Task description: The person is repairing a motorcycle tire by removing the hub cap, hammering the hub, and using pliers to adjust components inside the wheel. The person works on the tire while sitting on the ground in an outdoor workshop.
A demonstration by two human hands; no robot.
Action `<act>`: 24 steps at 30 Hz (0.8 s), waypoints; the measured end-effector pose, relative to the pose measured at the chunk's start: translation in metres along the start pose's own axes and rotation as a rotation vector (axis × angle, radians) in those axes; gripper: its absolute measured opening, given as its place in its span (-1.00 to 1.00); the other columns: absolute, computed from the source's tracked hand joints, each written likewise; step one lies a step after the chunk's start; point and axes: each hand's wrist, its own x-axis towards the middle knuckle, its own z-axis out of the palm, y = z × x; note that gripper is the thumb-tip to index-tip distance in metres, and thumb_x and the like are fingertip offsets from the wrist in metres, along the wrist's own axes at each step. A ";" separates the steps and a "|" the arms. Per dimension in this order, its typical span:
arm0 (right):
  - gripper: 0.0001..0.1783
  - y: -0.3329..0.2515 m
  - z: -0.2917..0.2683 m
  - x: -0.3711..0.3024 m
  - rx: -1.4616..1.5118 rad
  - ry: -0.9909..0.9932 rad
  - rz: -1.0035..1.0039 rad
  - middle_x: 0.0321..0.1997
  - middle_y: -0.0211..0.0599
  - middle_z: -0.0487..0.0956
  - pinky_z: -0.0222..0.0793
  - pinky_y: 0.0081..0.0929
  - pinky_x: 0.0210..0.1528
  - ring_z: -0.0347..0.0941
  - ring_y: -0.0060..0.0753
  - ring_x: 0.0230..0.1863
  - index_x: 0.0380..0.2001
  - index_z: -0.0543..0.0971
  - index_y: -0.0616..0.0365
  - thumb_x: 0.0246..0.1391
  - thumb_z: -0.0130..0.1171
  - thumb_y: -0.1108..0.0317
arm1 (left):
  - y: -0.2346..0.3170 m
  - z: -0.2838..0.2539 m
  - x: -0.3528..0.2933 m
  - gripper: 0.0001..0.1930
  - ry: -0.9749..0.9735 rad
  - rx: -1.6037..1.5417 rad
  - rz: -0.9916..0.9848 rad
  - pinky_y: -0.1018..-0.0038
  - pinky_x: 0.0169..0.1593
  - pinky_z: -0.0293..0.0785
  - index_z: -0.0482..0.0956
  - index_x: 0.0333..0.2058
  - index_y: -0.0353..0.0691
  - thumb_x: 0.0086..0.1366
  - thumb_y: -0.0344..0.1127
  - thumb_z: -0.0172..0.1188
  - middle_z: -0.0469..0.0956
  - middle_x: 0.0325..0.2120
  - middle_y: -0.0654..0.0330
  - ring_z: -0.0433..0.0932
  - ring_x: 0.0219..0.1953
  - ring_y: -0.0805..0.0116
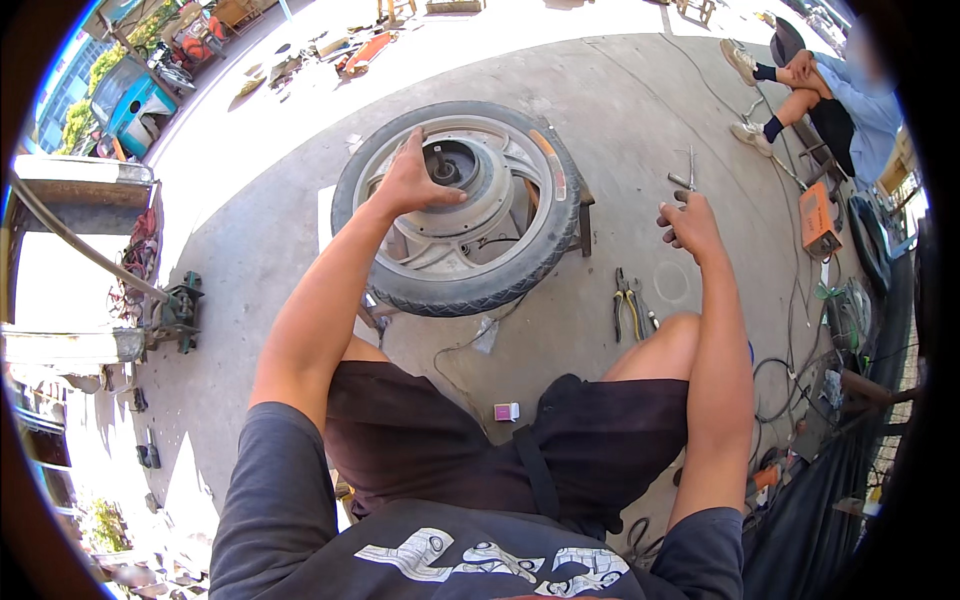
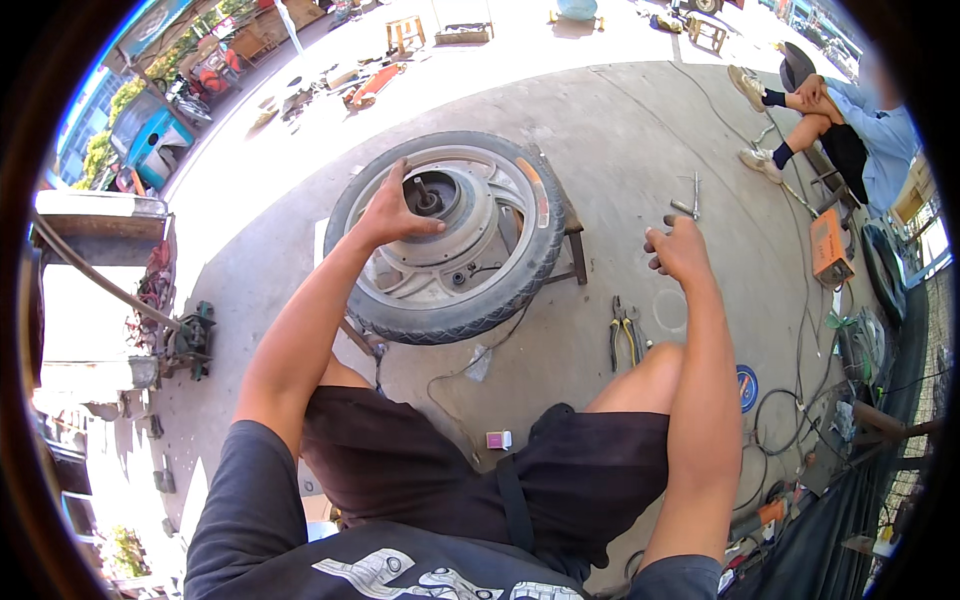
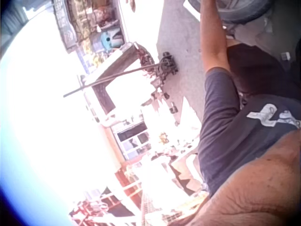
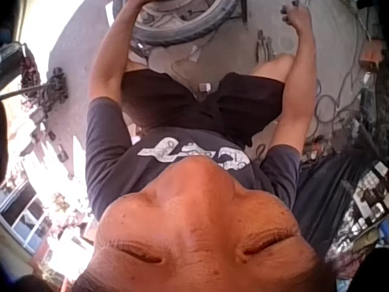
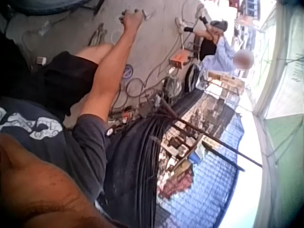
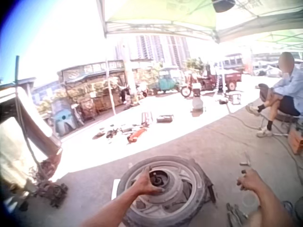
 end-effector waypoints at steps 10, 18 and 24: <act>-0.34 0.013 -0.029 -0.014 0.071 0.093 -0.009 -0.33 -0.07 0.67 0.46 -0.50 -0.55 0.58 -0.42 -0.54 0.24 0.31 0.52 0.14 0.16 0.34 | 0.012 -0.033 -0.013 0.34 0.031 0.036 -0.041 0.25 0.40 0.15 0.02 0.33 -0.59 -0.27 0.10 0.62 0.26 0.24 -0.37 0.26 0.33 -0.13; -0.38 0.015 -0.068 -0.038 0.384 0.349 -0.095 -0.28 -0.05 0.68 0.44 -0.56 -0.53 0.59 -0.44 -0.49 0.16 0.34 0.65 0.12 0.17 0.38 | 0.015 -0.059 -0.031 0.09 0.082 0.040 -0.033 0.21 0.30 0.30 0.13 0.32 -0.51 -0.02 0.01 0.52 0.30 0.25 -0.26 0.33 0.30 -0.05; -0.47 0.080 -0.083 -0.081 0.261 0.351 -0.074 -0.31 -0.09 0.68 0.43 -0.57 -0.53 0.58 -0.47 -0.52 0.07 0.46 0.60 0.09 0.20 0.41 | 0.019 -0.076 -0.059 -0.05 0.008 -0.105 -0.029 0.12 0.21 0.40 0.18 0.31 -0.47 0.08 -0.10 0.46 0.32 0.24 -0.24 0.43 0.22 -0.05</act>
